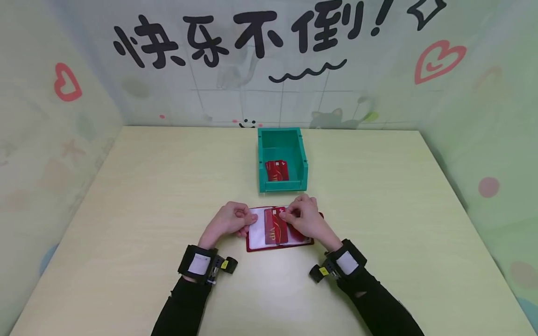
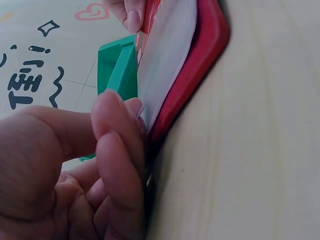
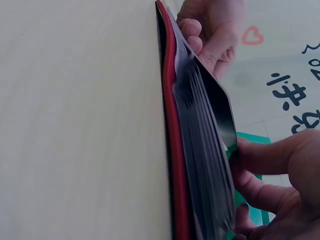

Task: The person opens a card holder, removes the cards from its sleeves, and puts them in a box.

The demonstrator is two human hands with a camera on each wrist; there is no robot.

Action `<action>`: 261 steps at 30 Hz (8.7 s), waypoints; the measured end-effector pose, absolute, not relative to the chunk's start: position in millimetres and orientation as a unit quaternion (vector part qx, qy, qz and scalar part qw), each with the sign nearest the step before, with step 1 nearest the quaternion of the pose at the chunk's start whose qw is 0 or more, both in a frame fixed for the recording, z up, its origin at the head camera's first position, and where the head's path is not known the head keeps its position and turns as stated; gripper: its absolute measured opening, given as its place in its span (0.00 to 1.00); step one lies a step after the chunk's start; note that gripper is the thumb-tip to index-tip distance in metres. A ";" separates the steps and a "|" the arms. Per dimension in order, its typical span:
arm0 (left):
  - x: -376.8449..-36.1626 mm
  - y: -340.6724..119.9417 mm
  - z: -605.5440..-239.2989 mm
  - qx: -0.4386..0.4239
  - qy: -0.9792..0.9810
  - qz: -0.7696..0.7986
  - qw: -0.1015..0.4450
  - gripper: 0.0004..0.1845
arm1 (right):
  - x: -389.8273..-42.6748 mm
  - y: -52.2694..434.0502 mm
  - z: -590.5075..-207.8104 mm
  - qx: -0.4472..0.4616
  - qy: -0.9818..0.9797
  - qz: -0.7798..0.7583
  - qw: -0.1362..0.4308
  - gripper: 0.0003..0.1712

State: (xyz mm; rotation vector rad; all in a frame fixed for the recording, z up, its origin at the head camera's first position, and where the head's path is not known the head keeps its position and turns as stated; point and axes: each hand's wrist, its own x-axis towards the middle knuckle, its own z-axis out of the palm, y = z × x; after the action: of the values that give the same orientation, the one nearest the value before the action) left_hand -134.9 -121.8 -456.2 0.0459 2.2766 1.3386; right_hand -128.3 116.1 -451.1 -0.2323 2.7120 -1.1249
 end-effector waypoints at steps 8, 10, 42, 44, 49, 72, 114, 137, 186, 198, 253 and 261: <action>-134.4 -122.5 -459.4 0.014 0.812 0.514 0.274 0.11 | -138.9 145.1 -445.1 -0.123 0.875 -0.440 0.160 0.10; -134.3 -122.7 -459.4 0.013 0.811 0.516 0.276 0.11 | -142.1 151.2 -438.7 -0.135 0.870 -0.441 0.173 0.10; -135.4 -121.1 -461.6 0.009 0.812 0.519 0.268 0.11 | -232.4 127.9 -369.4 -0.092 0.925 -0.369 0.029 0.18; -133.0 -122.3 -463.2 0.007 0.812 0.517 0.269 0.11 | -236.0 121.0 -372.4 -0.091 0.932 -0.347 0.042 0.18; -125.1 -126.5 -463.8 0.002 0.815 0.513 0.268 0.11 | -240.7 101.0 -378.8 -0.083 0.946 -0.303 0.086 0.19; -131.4 -123.3 -463.3 0.020 0.807 0.525 0.271 0.11 | -256.0 69.8 -397.1 -0.069 0.968 -0.138 0.198 0.12; -123.0 -89.1 -436.4 0.033 0.937 0.332 0.101 0.23 | -147.4 158.7 -404.3 -0.157 0.905 -0.386 0.089 0.17; -127.1 -45.2 -437.3 0.147 0.908 0.372 0.126 0.17 | -118.5 168.4 -461.9 -0.116 0.884 -0.449 0.058 0.12; -132.2 -95.8 -448.3 0.091 0.821 0.526 0.202 0.22 | -113.5 160.9 -478.5 -0.063 0.843 -0.534 -0.025 0.07; -132.6 -116.5 -452.8 -0.015 0.794 0.546 0.267 0.16 | -106.5 127.5 -444.3 -0.201 0.927 -0.316 -0.038 0.10; -130.8 -114.0 -454.6 -0.015 0.808 0.528 0.261 0.14 | -112.0 108.3 -454.1 -0.066 0.908 -0.407 0.076 0.12; -129.3 -112.9 -454.9 -0.018 0.803 0.534 0.266 0.14 | -114.2 122.4 -454.0 -0.076 0.896 -0.425 0.103 0.09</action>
State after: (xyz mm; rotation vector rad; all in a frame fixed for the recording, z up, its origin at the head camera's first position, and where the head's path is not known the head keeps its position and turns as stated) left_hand -129.3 -112.9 -454.9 -0.0488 2.1683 1.4414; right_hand -114.2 122.4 -454.0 -0.2245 2.6452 -1.2539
